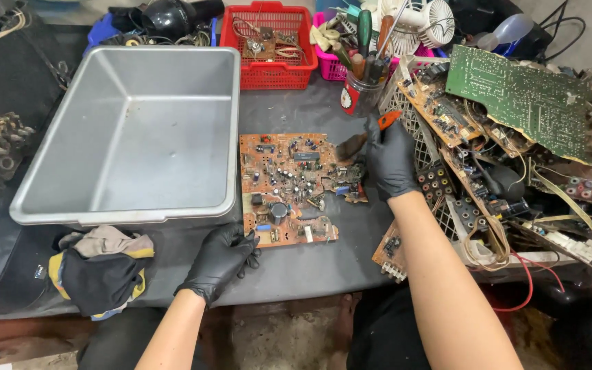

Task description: Cleaning a circuit board with a brush and inspecting various electronic components from a pile on a workbench.

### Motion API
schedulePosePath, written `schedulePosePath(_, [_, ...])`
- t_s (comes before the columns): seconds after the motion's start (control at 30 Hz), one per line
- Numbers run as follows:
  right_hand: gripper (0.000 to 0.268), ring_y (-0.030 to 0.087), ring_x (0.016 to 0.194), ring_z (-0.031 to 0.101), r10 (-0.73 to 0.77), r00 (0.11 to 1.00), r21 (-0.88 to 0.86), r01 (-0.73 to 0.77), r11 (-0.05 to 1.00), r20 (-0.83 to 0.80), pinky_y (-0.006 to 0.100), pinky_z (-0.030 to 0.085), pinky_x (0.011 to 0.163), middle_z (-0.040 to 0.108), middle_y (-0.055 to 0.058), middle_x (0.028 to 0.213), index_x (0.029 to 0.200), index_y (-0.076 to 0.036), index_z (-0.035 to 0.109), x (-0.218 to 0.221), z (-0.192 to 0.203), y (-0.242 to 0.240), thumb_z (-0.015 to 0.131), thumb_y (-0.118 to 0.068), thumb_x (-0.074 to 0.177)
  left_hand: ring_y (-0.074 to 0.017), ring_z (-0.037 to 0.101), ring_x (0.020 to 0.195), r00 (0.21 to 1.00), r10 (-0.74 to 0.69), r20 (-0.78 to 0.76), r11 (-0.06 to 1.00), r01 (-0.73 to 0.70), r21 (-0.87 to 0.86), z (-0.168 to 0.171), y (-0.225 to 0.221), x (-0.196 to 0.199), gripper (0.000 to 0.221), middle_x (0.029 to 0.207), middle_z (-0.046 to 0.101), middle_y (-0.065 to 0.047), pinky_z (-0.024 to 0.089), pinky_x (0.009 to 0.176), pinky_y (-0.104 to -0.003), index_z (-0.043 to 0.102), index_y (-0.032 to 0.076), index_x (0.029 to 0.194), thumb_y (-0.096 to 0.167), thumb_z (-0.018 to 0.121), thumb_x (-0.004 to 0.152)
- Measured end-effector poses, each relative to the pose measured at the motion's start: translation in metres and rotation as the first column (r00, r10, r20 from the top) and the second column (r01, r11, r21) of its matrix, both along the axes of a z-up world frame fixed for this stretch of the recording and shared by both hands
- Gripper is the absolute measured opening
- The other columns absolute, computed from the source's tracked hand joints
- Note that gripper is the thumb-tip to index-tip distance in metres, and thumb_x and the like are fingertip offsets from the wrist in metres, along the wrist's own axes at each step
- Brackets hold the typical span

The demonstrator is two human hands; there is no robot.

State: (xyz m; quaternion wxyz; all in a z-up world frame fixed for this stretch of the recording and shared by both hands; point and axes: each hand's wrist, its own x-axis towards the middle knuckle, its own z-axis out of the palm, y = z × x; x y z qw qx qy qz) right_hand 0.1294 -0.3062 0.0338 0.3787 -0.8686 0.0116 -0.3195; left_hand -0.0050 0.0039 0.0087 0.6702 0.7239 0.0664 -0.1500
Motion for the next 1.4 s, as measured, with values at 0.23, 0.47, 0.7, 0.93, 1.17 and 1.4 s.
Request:
schedulePosePath(0.23, [0.011, 0.03, 0.089, 0.066, 0.157, 0.987, 0.044, -0.159, 0.986, 0.047, 0.038, 0.054, 0.078, 0.065, 0.014, 0.081, 0.095, -0.01, 0.066, -0.019, 0.023, 0.026, 0.063, -0.02, 0.1, -0.0288, 0.07, 0.05, 0.999, 0.044, 0.006, 0.999, -0.044, -0.015, -0.016, -0.003, 0.004, 0.025, 0.067, 0.069, -0.029, 0.052, 0.033, -0.028, 0.066, -0.016, 0.105, 0.002, 0.063, 0.088])
schedulePosePath(0.47, [0.009, 0.034, 0.089, 0.069, 0.208, 0.974, -0.053, -0.213, 0.976, -0.083, 0.041, 0.056, 0.075, 0.069, 0.014, 0.082, 0.101, -0.013, 0.067, -0.065, 0.043, 0.045, 0.065, -0.018, 0.095, -0.0265, 0.067, 0.045, 0.99, 0.141, 0.024, 0.989, -0.14, -0.049, -0.027, -0.012, 0.008, 0.028, 0.061, 0.067, -0.025, 0.048, 0.03, -0.026, 0.065, -0.014, 0.108, 0.005, 0.064, 0.088])
schedulePosePath(0.7, [0.008, 0.037, 0.083, 0.068, 0.173, 0.975, -0.246, -0.203, 0.948, -0.138, 0.043, 0.055, 0.073, 0.07, 0.015, 0.079, 0.097, -0.01, 0.07, -0.089, 0.038, 0.015, 0.067, -0.014, 0.092, -0.026, 0.067, 0.046, 0.985, 0.168, 0.038, 0.984, -0.166, -0.062, -0.027, -0.016, 0.006, 0.029, 0.063, 0.066, -0.026, 0.046, 0.032, -0.026, 0.065, -0.013, 0.11, 0.005, 0.063, 0.088])
schedulePosePath(0.93, [0.008, 0.035, 0.082, 0.068, 0.182, 0.983, -0.296, -0.185, 0.937, -0.036, 0.039, 0.054, 0.07, 0.068, 0.017, 0.08, 0.096, -0.008, 0.07, -0.095, 0.048, 0.025, 0.065, -0.015, 0.095, -0.0263, 0.067, 0.046, 0.985, 0.159, 0.061, 0.986, -0.155, -0.065, -0.024, -0.015, 0.002, 0.029, 0.063, 0.066, -0.026, 0.046, 0.032, -0.026, 0.065, -0.014, 0.111, 0.005, 0.062, 0.089])
schedulePosePath(1.17, [0.013, 0.035, 0.084, 0.068, 0.113, 0.99, -0.304, -0.135, 0.943, -0.086, 0.043, 0.055, 0.072, 0.069, 0.014, 0.081, 0.102, -0.011, 0.07, -0.084, 0.036, 0.02, 0.066, -0.02, 0.094, -0.0257, 0.066, 0.045, 0.986, 0.159, 0.056, 0.985, -0.154, -0.076, -0.016, -0.016, 0.0, 0.031, 0.065, 0.067, -0.025, 0.046, 0.032, -0.027, 0.064, -0.014, 0.113, 0.004, 0.063, 0.087])
schedulePosePath(1.4, [0.009, 0.035, 0.084, 0.069, 0.17, 0.98, -0.215, -0.188, 0.958, -0.102, 0.04, 0.056, 0.074, 0.07, 0.013, 0.08, 0.1, -0.012, 0.071, -0.079, 0.031, 0.015, 0.066, -0.016, 0.094, -0.0264, 0.066, 0.046, 0.985, 0.165, 0.042, 0.983, -0.161, -0.09, -0.014, -0.018, 0.0, 0.031, 0.066, 0.067, -0.026, 0.047, 0.032, -0.027, 0.064, -0.013, 0.114, 0.004, 0.063, 0.088])
